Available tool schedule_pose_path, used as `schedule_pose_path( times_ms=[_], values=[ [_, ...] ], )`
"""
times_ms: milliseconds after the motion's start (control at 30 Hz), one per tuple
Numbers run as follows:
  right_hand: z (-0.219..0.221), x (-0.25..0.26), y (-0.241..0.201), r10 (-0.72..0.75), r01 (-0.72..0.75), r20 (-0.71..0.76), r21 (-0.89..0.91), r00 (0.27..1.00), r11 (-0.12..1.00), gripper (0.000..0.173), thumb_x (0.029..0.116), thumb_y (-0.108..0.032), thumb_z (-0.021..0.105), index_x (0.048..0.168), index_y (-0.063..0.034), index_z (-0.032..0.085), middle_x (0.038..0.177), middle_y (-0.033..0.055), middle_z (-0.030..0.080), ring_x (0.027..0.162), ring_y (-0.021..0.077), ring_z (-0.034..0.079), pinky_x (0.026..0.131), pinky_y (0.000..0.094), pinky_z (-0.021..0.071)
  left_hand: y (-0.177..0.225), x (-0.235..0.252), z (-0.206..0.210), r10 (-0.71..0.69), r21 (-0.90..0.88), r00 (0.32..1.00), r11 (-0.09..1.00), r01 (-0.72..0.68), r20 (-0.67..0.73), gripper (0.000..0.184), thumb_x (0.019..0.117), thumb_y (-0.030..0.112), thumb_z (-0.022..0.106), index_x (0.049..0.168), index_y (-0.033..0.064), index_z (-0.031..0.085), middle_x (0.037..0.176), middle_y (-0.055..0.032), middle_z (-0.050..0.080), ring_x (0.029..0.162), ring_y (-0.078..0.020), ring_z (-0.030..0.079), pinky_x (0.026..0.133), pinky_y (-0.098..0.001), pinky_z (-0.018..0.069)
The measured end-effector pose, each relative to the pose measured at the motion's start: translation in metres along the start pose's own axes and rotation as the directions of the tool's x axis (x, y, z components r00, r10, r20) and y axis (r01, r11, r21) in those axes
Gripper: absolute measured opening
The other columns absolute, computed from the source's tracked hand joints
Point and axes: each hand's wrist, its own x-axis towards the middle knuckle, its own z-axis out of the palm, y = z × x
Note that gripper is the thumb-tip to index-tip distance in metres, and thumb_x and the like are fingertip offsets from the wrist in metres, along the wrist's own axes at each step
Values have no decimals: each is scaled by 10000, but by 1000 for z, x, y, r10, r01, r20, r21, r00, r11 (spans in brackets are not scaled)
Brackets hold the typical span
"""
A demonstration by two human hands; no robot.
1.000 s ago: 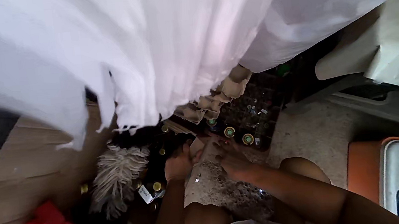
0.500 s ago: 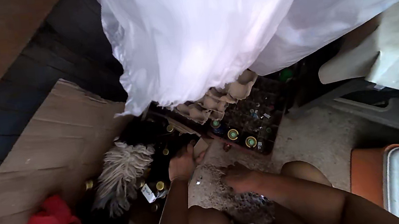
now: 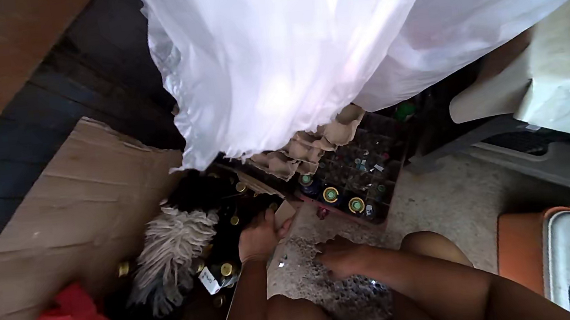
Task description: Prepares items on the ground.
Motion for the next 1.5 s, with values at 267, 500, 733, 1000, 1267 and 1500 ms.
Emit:
schedule_pose_path(
  times_ms=[267,500,733,1000,1267,1500],
  values=[
    [0,-2,-4,-35,35,12,-20,999,999,509,999,-227,645,1435,12,534,1565,255,410,1369,471,464,1097,662,358,-1,0,2,17,-2,999,1000,-17,-31,685,944,595,590,1166,-47,682,1067,-255,730,968,-440,732,751,-568,582],
    [0,-6,-9,-52,52,18,-26,998,998,480,995,-200,643,1417,8,552,1549,253,430,1357,467,477,1083,661,372,-1,-1,5,22,17,998,1000,-21,-66,725,934,637,561,1135,-47,691,1037,-243,735,933,-430,741,714,-553,588],
    [2,-8,-7,-63,63,0,-27,998,998,490,995,-211,648,1425,1,549,1559,242,424,1367,458,468,1090,656,364,2,-1,-3,-25,0,999,1000,25,27,690,940,596,613,1226,-30,667,1106,-257,722,1001,-448,723,782,-582,577],
    [-22,-26,-3,-233,256,-129,208,964,944,372,1045,-272,601,1165,73,671,1138,253,677,1061,381,658,937,558,508,2,-2,-2,-18,-25,1000,1000,18,7,698,937,594,617,1229,-38,664,1108,-272,719,995,-472,718,773,-607,570],
    [-51,-83,15,-637,396,-729,678,251,-619,671,752,-861,568,735,-205,710,595,-123,615,496,-16,596,448,139,459,0,-2,-1,9,-31,1000,999,-9,-13,722,946,608,571,1205,-59,662,1079,-280,719,976,-478,720,751,-607,568],
    [-53,-37,21,156,424,-542,416,826,-804,777,990,-737,84,694,-179,536,557,-55,513,417,45,456,390,186,379,2,0,-2,-21,-21,1000,1000,21,18,708,948,601,592,1248,-37,656,1113,-275,715,996,-474,716,772,-608,567]
  ],
)
